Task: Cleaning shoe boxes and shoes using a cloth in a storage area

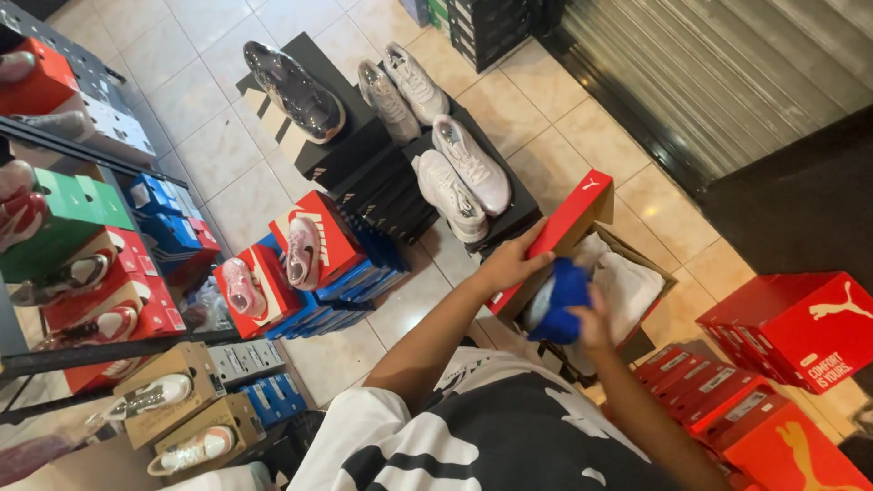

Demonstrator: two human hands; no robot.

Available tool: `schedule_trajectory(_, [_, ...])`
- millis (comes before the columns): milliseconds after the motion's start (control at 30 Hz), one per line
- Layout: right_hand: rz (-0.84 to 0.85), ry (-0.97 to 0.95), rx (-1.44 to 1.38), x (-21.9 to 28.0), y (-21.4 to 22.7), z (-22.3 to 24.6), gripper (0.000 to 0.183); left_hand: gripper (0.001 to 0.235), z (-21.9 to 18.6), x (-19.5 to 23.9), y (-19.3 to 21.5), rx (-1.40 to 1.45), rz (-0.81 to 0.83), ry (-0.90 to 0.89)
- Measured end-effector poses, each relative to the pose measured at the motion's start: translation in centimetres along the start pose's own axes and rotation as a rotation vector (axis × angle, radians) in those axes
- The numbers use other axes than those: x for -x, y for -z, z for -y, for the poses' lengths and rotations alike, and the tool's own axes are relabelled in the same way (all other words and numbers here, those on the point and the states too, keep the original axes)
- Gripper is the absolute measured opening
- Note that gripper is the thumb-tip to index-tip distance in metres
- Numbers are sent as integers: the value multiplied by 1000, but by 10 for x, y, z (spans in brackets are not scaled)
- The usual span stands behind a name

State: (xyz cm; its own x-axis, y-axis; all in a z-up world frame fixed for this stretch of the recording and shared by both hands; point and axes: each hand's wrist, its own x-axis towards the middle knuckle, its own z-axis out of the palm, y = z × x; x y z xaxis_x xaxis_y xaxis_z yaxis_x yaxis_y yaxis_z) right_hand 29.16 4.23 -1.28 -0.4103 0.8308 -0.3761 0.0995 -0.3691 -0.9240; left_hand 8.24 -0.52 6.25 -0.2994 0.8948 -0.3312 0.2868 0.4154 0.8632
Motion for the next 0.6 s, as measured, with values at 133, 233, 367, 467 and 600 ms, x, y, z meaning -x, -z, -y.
schedule_trajectory(133, [-182,-88,-476,-94,145,-136,64,78,-41,18,-9,-23,37,-27])
schedule_trajectory(233, [-294,-158,-561,-93,206,-151,61,80,-72,40,-23,68,169,-67])
schedule_trajectory(367, [-490,149,-455,-9,166,3,44,75,-14,19,-81,-213,318,-136])
schedule_trajectory(467, [-494,191,-10,18,152,45,52,75,39,6,-126,-495,362,107])
schedule_trajectory(600, [-369,819,911,-88,212,-162,68,80,85,23,-166,-927,314,149])
